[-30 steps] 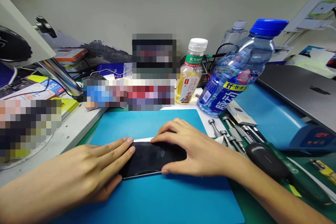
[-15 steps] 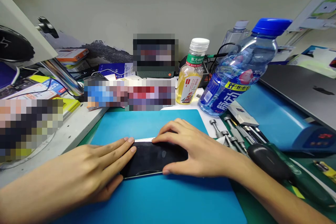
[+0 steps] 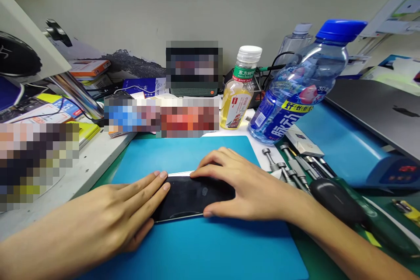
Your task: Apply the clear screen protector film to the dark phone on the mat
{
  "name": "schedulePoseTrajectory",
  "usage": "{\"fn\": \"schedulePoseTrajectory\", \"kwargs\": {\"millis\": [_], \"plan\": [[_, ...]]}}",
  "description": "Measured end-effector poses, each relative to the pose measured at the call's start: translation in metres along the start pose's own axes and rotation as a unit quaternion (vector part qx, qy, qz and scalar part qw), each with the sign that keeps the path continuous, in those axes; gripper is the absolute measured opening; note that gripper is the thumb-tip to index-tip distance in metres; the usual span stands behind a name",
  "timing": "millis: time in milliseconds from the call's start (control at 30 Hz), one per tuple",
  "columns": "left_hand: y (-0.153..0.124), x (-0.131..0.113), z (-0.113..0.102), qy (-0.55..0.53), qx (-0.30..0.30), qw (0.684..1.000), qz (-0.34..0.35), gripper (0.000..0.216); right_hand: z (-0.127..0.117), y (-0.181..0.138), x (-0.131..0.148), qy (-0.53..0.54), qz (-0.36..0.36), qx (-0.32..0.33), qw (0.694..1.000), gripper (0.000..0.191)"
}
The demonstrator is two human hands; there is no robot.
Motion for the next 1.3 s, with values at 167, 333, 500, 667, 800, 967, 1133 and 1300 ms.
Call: {"fn": "schedulePoseTrajectory", "kwargs": {"millis": [167,333,500,667,800,967,1133,1300], "plan": [[0.0,0.0,-0.001,-0.002,0.003,1.0,-0.002,0.054,-0.001,0.0,0.002,-0.002,0.0,0.001,1.0,0.066],[0.003,0.003,-0.002,-0.014,-0.005,1.0,-0.003,0.044,-0.001,-0.001,0.001,-0.003,0.006,0.001,1.0,0.066],[0.007,0.01,-0.005,-0.052,-0.03,0.998,-0.01,0.04,-0.001,0.0,0.001,-0.001,0.007,0.003,1.0,0.066],[0.01,0.025,-0.008,-0.12,-0.039,0.992,-0.029,0.037,-0.001,0.0,0.002,0.002,0.012,0.007,1.0,0.067],[0.01,0.028,-0.005,-0.148,-0.028,0.988,-0.035,0.041,-0.002,0.0,0.002,0.006,0.012,0.009,1.0,0.067],[0.008,0.024,-0.002,-0.132,-0.021,0.991,-0.022,0.049,-0.002,0.0,0.003,0.007,0.012,0.007,1.0,0.067],[0.008,0.023,0.0,-0.128,-0.022,0.991,-0.018,0.047,-0.002,-0.001,0.003,0.007,0.013,0.009,1.0,0.066],[0.008,0.023,0.001,-0.125,-0.036,0.991,-0.018,0.048,-0.001,0.0,0.002,0.006,0.008,0.005,1.0,0.067]]}}
Point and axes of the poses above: each hand's wrist, its own y-axis towards the middle knuckle, its own z-axis out of the palm, x = y × z, the point moved 5 cm from there along y, towards the middle knuckle, and after that the axes turned 2 degrees about -z, right-handed, at the moved point
